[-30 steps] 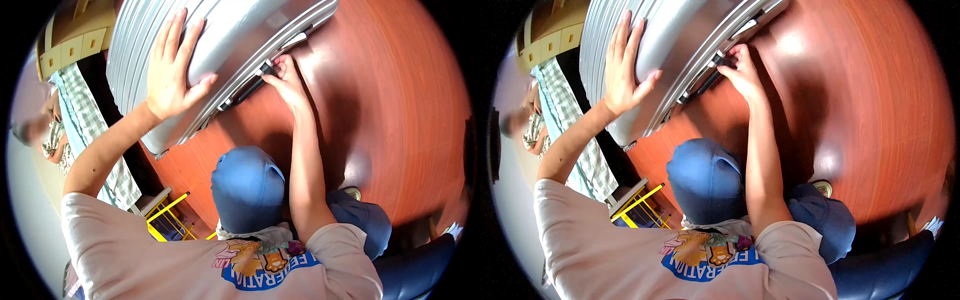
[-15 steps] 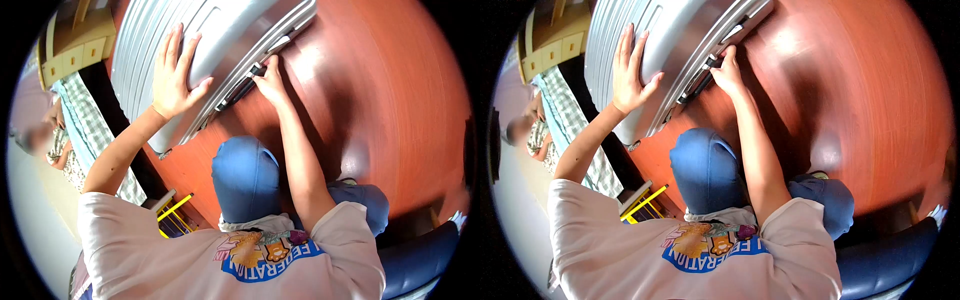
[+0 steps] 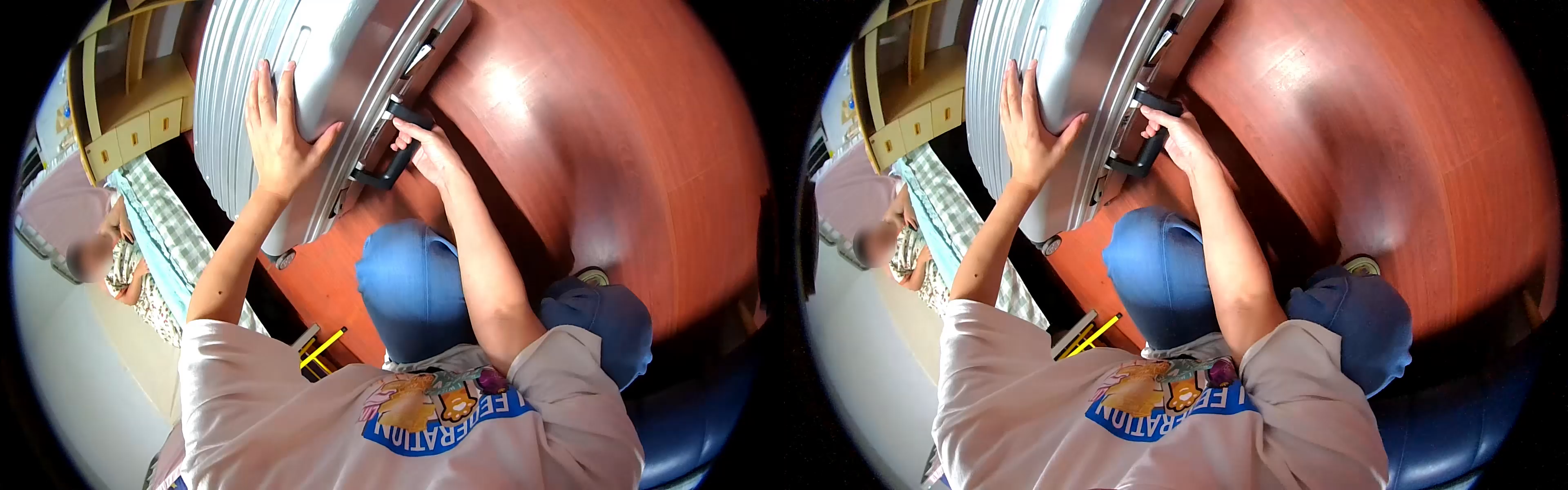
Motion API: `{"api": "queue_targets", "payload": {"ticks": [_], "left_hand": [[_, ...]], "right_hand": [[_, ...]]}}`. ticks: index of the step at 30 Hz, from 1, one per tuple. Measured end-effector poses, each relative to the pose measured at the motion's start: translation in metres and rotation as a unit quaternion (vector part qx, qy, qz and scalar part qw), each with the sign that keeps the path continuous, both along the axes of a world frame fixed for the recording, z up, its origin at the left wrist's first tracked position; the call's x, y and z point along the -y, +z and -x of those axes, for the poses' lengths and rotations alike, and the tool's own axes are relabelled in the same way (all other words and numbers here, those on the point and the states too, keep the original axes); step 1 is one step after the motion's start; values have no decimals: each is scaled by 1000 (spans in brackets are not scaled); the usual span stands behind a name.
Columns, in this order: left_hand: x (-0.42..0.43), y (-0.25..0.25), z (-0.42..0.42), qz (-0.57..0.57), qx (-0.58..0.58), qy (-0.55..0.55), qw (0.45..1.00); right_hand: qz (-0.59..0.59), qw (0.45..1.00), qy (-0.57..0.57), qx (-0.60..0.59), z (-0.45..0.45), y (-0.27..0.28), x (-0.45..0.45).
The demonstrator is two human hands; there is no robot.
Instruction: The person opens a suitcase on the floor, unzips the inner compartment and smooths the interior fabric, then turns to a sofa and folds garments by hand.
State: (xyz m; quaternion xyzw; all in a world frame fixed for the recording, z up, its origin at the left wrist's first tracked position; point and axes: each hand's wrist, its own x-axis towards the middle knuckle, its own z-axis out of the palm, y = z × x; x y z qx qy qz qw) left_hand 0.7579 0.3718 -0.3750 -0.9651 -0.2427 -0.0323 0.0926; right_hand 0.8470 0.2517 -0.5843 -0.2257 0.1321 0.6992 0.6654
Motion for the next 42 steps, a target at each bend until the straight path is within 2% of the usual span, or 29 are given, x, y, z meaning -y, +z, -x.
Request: {"api": "queue_targets", "payload": {"ticks": [3,22,31,35,37,42], "left_hand": [[3,0,-1,-10,-15,13,1000],[-8,-4,-4,37,-15,22,999],[2,-5,1,-12,-9,24,1000],[5,1,0,-47,-33,22,998],[7,6,-1,-58,-37,9,998],[10,12,-4,-54,-64,11,996]], "right_hand": [[2,999,-10,-34,4,1,-4],[16,999,-9,-34,7,-3,-14],[0,1000,-23,-20,12,-6,-10],[20,996,-69,49,18,10,-6],[33,996,-78,-19,19,36,-4],[29,995,-93,6,21,38,-7]]}}
